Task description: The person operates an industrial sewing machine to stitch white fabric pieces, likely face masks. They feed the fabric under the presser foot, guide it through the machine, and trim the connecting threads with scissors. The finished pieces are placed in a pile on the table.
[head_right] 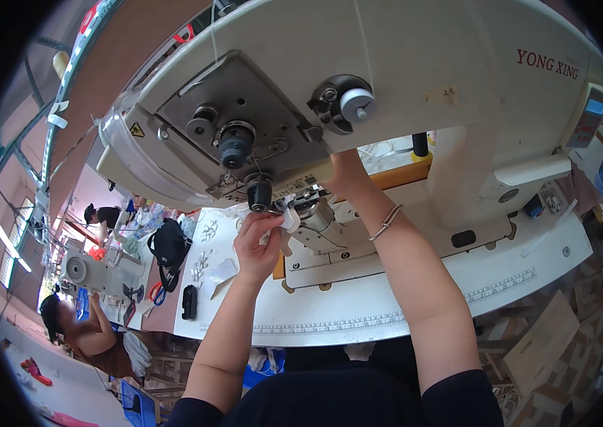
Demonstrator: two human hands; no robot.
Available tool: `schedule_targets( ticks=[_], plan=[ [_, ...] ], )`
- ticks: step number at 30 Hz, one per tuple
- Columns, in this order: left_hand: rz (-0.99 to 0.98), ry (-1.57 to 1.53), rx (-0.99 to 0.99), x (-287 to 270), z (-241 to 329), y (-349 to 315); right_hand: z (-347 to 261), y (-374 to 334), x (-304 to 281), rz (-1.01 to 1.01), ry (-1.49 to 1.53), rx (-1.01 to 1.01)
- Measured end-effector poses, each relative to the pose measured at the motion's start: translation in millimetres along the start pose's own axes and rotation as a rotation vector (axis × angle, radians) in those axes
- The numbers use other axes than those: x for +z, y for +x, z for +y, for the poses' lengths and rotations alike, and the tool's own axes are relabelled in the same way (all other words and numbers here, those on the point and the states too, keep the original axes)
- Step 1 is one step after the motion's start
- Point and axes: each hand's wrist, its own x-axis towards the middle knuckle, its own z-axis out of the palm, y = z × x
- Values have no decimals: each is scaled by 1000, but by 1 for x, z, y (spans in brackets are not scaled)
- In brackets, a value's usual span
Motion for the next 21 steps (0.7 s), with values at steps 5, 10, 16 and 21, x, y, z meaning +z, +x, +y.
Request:
schedule_targets(
  ticks=[5, 10, 16, 21],
  plan=[
    [14, 1, 13, 0, -5, -1, 21, -2, 6, 22, 95, 1],
    [20, 2, 48, 0, -6, 1, 34, 0, 8, 41, 83, -37],
    [3, -42, 52, -2, -7, 1, 27, 3, 2, 50, 44, -42],
    [-14, -36, 85, -3, -10, 2, 9, 13, -16, 32, -40, -66]
  ],
)
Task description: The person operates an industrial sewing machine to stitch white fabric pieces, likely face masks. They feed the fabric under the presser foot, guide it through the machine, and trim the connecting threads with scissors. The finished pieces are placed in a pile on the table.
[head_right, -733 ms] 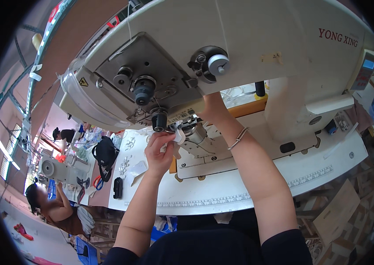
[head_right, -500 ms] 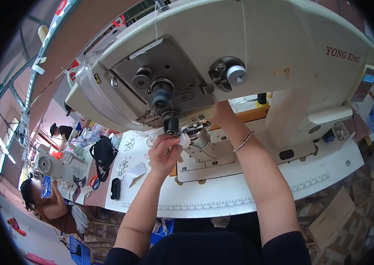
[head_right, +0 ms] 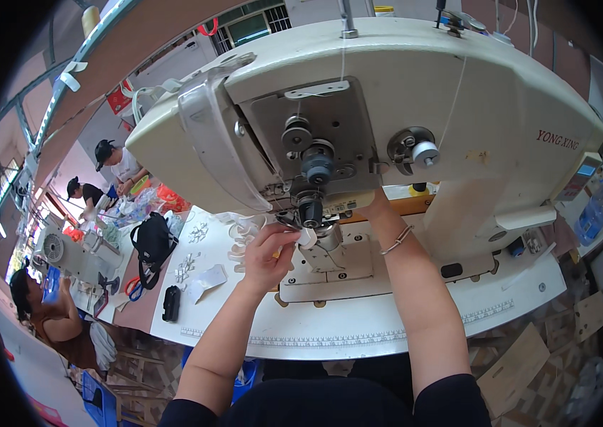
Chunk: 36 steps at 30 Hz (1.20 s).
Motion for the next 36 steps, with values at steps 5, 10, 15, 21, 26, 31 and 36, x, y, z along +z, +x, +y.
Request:
schedule_targets(
  ticks=[5, 10, 15, 21, 26, 31, 36],
  plan=[
    [24, -5, 6, -3, -1, -3, -35, 7, -8, -2, -196, -135],
    [38, -11, 19, -1, -2, -2, -71, -30, -4, 37, -92, 98],
    [42, -34, 6, 0, -2, -2, -91, -37, 3, 97, 22, 430],
    [57, -10, 5, 3, -3, -3, -100, -37, 2, 68, -171, 334],
    [164, 87, 223, 8, -12, -3, -122, -66, 0, 46, -362, -89],
    [180, 67, 202, 9, -11, -2, -112, -68, 5, -88, -451, -278],
    [124, -29, 126, 7, -16, 0, -112, -61, 9, -112, -493, -333]
  ],
)
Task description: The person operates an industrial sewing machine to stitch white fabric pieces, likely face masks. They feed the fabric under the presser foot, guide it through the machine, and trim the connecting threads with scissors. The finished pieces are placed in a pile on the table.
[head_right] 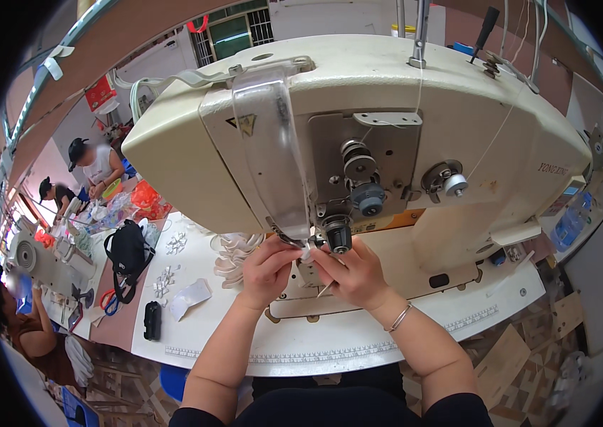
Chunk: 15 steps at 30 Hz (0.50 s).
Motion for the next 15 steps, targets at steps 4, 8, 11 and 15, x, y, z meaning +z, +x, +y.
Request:
schedule_targets(
  ticks=[4, 8, 11, 15],
  plan=[
    [5, -80, -14, -1, -4, 4, -4, 1, 1, -1, -28, 18],
    [-73, -128, -47, -5, -8, 7, -6, 6, -2, 2, -15, 15],
    [-85, -112, -104, -6, -14, 7, -8, 6, -2, -3, 20, 45],
    [-40, -96, -73, -3, -19, 10, -15, -4, -6, -2, 101, 127]
  ],
)
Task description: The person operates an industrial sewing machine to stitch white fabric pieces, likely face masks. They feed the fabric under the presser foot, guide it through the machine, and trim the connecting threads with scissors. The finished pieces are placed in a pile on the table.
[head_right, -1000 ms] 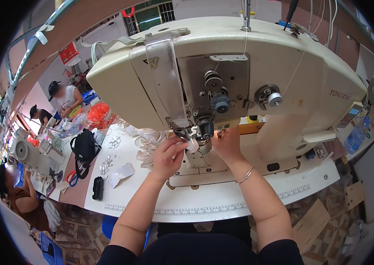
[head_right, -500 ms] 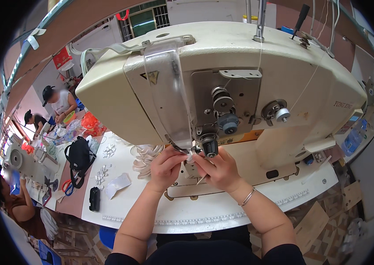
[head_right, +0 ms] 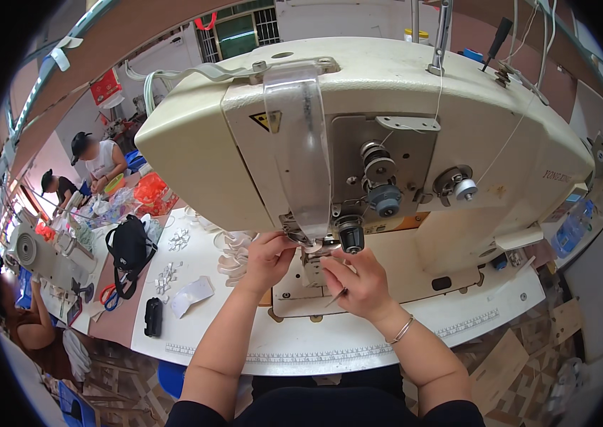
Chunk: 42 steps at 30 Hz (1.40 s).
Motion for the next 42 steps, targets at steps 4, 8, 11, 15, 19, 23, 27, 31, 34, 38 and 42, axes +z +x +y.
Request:
schedule_targets(
  ticks=[4, 8, 11, 15, 19, 23, 27, 31, 34, 38, 42],
  plan=[
    [-16, -93, -92, 3, -5, -2, 0, -10, -2, 21, 43, 84],
    [-6, -120, -103, 6, -10, -6, 1, -14, -2, 39, 42, 143],
    [-24, -130, -148, 6, -11, -7, 2, -15, 1, 70, 64, 165],
    [-63, -143, -157, 4, -18, -10, 6, -18, 5, 105, 98, 198],
    [129, -776, -713, 4, -13, 2, 3, -19, 6, 116, 196, 349],
    [-251, -554, -1150, -12, -17, 41, -2, -12, 10, 148, 174, 292],
    [-547, -552, -1142, -34, 9, 66, -5, -5, 7, 128, 45, 164],
    [-363, -940, -1080, -27, 6, 34, -8, 2, 7, 0, -26, 93],
    [-320, -1077, -1135, -22, 1, 26, -11, 2, 7, -13, -91, 93],
    [-319, -1147, -1119, -15, -15, 19, -13, 4, 7, -24, -118, 103],
    [-249, -1151, -1124, -13, -11, 19, -14, 6, 6, -33, -103, 126]
  ],
)
